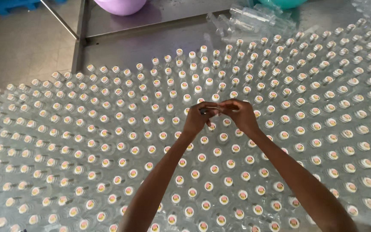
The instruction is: The person repeatedly picks up small plastic bottles from a metal table and screws white caps onto them by hand. The bottles are arranged in rows on the table, and the person works methodically across the surface.
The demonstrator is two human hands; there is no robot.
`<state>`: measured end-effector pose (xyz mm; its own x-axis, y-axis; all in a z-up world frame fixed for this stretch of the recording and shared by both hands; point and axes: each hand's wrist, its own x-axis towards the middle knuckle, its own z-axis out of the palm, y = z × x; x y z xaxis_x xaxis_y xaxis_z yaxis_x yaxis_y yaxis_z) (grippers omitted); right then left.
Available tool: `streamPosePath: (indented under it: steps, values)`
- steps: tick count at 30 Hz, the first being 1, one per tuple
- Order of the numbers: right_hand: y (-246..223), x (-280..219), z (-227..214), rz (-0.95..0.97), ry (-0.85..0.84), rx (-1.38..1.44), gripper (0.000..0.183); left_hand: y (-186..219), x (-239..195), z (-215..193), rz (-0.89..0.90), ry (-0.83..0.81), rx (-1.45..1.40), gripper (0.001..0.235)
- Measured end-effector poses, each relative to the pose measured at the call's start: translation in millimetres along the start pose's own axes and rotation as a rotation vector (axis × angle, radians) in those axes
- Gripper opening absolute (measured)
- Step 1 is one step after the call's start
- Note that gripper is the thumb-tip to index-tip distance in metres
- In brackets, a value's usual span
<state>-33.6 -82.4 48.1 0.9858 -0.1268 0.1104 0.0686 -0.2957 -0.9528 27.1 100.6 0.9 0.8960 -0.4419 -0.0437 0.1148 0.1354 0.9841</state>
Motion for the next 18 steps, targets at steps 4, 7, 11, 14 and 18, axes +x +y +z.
streamPosePath:
  steps: [4,7,11,14,18]
  values:
    - [22,23,-3,0.019,-0.038,-0.080,0.023,-1,17,-4,0.002,0.027,0.142,0.028]
    - [27,37,-5,0.017,-0.067,-0.146,0.020,1,27,-5,-0.009,0.057,0.294,0.021]
    - [45,50,-9,-0.103,-0.171,-0.193,0.027,-2,37,-5,-0.032,0.065,0.588,0.016]
    - [56,58,-11,-0.165,-0.223,-0.223,0.029,-8,43,-9,-0.049,0.013,0.727,0.019]
    - [48,56,-18,-0.199,-0.291,-0.309,0.026,14,36,-4,-0.090,-0.070,0.776,0.024]
